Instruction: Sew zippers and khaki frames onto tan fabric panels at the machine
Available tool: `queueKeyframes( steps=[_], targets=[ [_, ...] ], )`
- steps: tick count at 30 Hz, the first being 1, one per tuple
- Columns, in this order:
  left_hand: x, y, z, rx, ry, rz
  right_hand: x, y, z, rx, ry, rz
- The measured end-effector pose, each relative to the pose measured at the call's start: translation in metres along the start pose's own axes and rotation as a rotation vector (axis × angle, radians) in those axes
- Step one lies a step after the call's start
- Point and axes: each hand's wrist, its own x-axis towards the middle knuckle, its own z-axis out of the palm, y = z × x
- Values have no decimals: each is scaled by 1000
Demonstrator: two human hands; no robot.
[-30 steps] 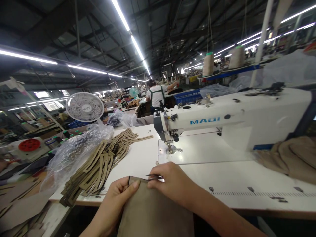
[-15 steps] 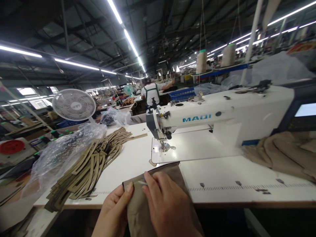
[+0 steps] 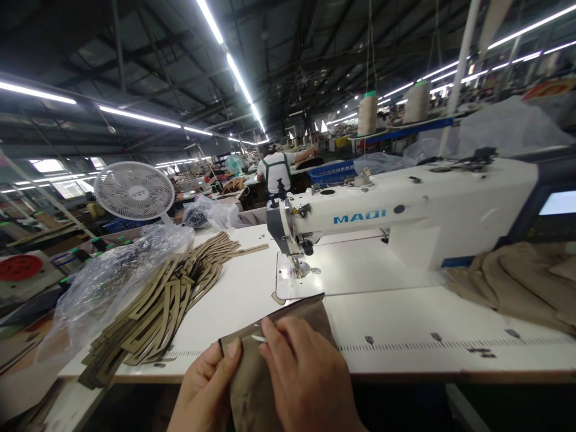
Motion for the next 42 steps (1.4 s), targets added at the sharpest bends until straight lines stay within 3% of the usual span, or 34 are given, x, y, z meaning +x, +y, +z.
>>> queueKeyframes(
  steps=[11,21,31,42],
  targets=[
    [5,-11,-8,5,9,100,-6,3,0,-96,-46,-112],
    [9,-18,-4,-106,21,-27,-18,7,13,-121,68,-53],
    [15,-32,-10,-3,58,99,-13,12,4,-172,17,-145],
    [12,-33,-10,17,102,98,-13,14,4,-156,12,-159]
  ],
)
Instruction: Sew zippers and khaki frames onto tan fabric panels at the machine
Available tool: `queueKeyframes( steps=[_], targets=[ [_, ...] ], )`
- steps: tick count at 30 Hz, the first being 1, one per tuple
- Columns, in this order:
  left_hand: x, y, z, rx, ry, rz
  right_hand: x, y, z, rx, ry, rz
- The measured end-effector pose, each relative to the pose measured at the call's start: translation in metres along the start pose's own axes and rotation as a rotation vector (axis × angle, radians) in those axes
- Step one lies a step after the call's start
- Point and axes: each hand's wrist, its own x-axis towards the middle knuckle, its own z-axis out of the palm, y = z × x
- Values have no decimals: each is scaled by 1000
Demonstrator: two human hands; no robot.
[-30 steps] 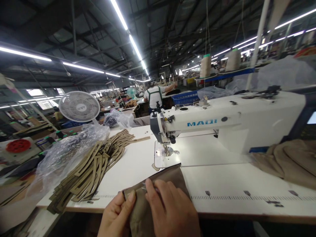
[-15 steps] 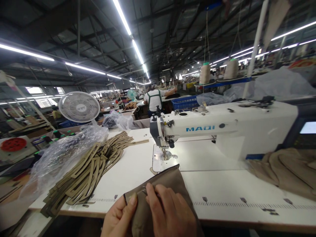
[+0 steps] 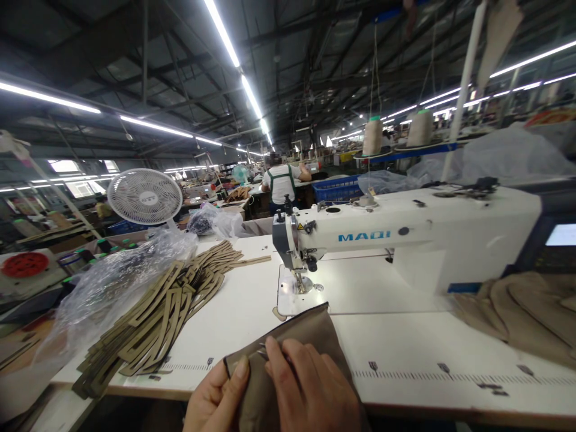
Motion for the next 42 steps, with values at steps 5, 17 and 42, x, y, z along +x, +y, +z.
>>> queueKeyframes(
  steps=[5,17,42],
  targets=[
    [0,3,4,-33,-15,-29,-2,-2,4,28,31,58],
    [3,-1,5,-69,-64,-55,-2,-2,8,-10,81,70],
    [-2,4,9,-75,-69,-33,6,1,-3,91,67,91]
  ],
)
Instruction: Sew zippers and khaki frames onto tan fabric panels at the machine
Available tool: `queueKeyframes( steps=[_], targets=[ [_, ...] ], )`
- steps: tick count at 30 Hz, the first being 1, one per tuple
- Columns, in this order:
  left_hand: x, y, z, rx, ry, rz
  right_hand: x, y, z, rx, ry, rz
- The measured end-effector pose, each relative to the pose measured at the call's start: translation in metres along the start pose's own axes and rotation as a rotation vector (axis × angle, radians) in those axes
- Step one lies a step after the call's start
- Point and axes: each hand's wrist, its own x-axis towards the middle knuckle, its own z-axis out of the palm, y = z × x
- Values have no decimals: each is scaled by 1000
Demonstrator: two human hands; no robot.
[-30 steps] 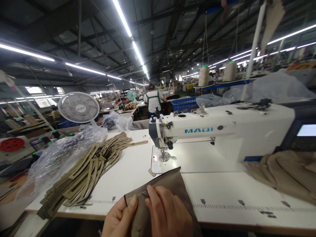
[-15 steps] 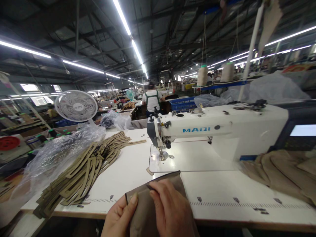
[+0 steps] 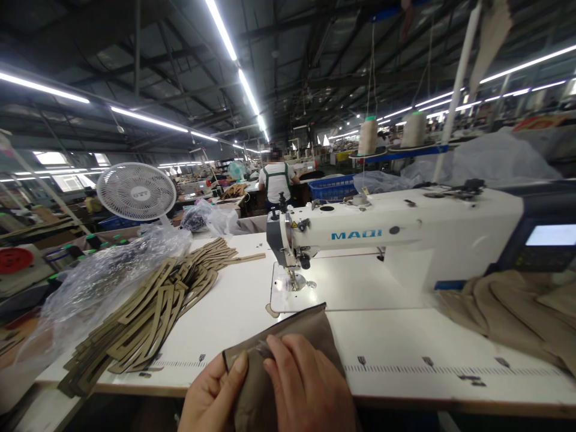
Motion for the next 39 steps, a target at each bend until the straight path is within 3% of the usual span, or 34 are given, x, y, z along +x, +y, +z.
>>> queueKeyframes(
  steps=[12,19,33,39],
  targets=[
    [-2,-1,0,42,-4,17,1,1,-2,-9,-7,-6],
    [-5,-1,5,-2,-92,22,5,-3,-4,-6,3,-37],
    [-3,6,3,-32,-135,-24,5,-1,-6,-1,-12,-14],
    [-4,5,3,3,-104,1,2,-8,2,0,-19,-40]
  ],
)
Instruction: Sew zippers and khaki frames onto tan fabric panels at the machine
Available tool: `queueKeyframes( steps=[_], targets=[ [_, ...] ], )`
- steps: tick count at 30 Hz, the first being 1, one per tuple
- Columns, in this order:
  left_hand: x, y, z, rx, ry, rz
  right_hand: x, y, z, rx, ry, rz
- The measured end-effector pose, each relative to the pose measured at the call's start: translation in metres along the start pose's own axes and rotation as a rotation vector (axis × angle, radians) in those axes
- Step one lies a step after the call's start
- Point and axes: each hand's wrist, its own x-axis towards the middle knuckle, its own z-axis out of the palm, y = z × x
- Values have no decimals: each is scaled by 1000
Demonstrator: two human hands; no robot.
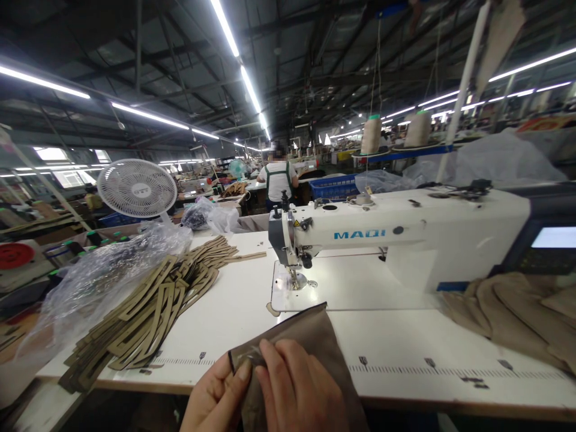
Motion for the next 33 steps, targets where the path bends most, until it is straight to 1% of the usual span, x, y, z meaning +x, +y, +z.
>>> queueKeyframes(
  steps=[4,9,18,25,30,33],
  targets=[
    [0,-1,-2,14,2,-10,3,-2,1,-42,-6,-22],
    [0,-4,-4,20,-12,9,1,-3,1,-79,-6,-42],
    [0,-5,0,-31,-3,29,-8,-3,5,-99,-32,-28],
    [-3,-8,2,-56,4,8,-13,-1,3,-190,-39,-91],
    [-3,-10,4,-109,-13,-17,-16,-4,9,-188,32,-14],
    [0,-12,5,-125,-23,-1,-16,-6,12,-168,69,34]
  ],
)
